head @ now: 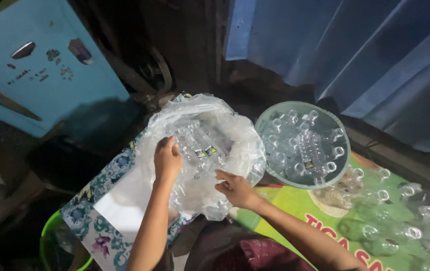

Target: The person removes small clear plastic bottles from a large plastic bag and places them into a green basin. The person then picks up bottles from the table and places them into the basin. Finally, the person opens a white container and places black bottle caps into it.

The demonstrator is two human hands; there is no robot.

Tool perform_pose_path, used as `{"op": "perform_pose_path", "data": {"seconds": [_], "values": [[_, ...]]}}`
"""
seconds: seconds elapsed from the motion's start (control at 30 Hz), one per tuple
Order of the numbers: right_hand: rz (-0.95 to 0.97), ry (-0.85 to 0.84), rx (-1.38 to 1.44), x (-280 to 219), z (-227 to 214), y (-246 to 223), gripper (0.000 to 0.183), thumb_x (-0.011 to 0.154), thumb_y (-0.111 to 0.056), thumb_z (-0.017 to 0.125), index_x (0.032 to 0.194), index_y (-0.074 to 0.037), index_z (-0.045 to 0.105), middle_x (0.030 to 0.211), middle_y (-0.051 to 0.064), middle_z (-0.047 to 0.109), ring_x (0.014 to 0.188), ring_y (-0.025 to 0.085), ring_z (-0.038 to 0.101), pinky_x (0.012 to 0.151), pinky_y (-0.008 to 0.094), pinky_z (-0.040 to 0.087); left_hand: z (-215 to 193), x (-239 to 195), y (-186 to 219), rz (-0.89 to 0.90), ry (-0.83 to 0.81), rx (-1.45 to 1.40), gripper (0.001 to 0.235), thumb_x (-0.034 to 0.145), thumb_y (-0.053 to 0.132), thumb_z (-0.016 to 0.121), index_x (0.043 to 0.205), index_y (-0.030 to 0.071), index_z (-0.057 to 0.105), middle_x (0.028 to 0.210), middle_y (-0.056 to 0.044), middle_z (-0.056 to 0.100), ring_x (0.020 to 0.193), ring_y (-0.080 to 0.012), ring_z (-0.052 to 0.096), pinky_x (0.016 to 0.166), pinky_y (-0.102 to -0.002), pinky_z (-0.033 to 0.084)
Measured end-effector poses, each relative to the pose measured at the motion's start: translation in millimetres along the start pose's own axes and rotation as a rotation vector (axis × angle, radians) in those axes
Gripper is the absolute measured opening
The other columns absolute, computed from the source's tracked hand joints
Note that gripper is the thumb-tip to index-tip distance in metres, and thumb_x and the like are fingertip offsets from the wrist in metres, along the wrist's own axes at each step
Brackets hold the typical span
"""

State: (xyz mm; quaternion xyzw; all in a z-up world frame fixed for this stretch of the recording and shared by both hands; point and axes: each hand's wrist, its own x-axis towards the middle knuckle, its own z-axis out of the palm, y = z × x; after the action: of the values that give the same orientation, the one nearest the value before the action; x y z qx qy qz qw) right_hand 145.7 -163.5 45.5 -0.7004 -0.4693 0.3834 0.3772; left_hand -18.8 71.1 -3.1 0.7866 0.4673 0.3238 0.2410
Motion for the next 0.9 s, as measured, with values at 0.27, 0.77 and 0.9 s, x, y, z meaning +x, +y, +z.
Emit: {"op": "perform_pose_path", "data": {"seconds": [0.27,0.77,0.9], "values": [[-0.186,0.734,-0.568,41.6,-62.1,10.5,0.073,0.072,-0.029,0.087,0.133,-0.007,0.053,0.137,0.028,0.054,0.120,0.050,0.056,0.095,0.053,0.046,-63.3,41.1,18.9,-0.134,-0.045,0.512,0.079,0.077,0.037,0.080,0.143,0.008,0.047,0.134,-0.030,0.052,0.126,-0.0461,0.048,0.098,-0.055,0.042],[-0.161,0.765,-0.134,79.5,-78.9,-7.7,0.041,0.088,-0.002,0.071,0.127,-0.012,0.064,0.090,0.018,0.074,0.070,0.024,0.071,0.067,0.035,0.055,-105.2,92.3,14.2,0.103,0.287,0.111,0.010,0.080,0.000,0.063,0.088,0.006,0.064,0.084,-0.015,0.069,0.084,-0.0380,0.068,0.079,-0.049,0.053],[-0.382,0.885,-0.098,77.3,-90.3,-54.0,0.036,0.089,0.002,0.072,0.123,-0.008,0.065,0.100,0.015,0.075,0.077,0.015,0.068,0.069,0.030,0.054,-158.2,88.7,62.3,0.263,0.475,0.030,0.010,0.092,-0.005,0.065,0.098,0.002,0.063,0.094,-0.018,0.068,0.089,-0.0408,0.065,0.079,-0.047,0.052]]}}
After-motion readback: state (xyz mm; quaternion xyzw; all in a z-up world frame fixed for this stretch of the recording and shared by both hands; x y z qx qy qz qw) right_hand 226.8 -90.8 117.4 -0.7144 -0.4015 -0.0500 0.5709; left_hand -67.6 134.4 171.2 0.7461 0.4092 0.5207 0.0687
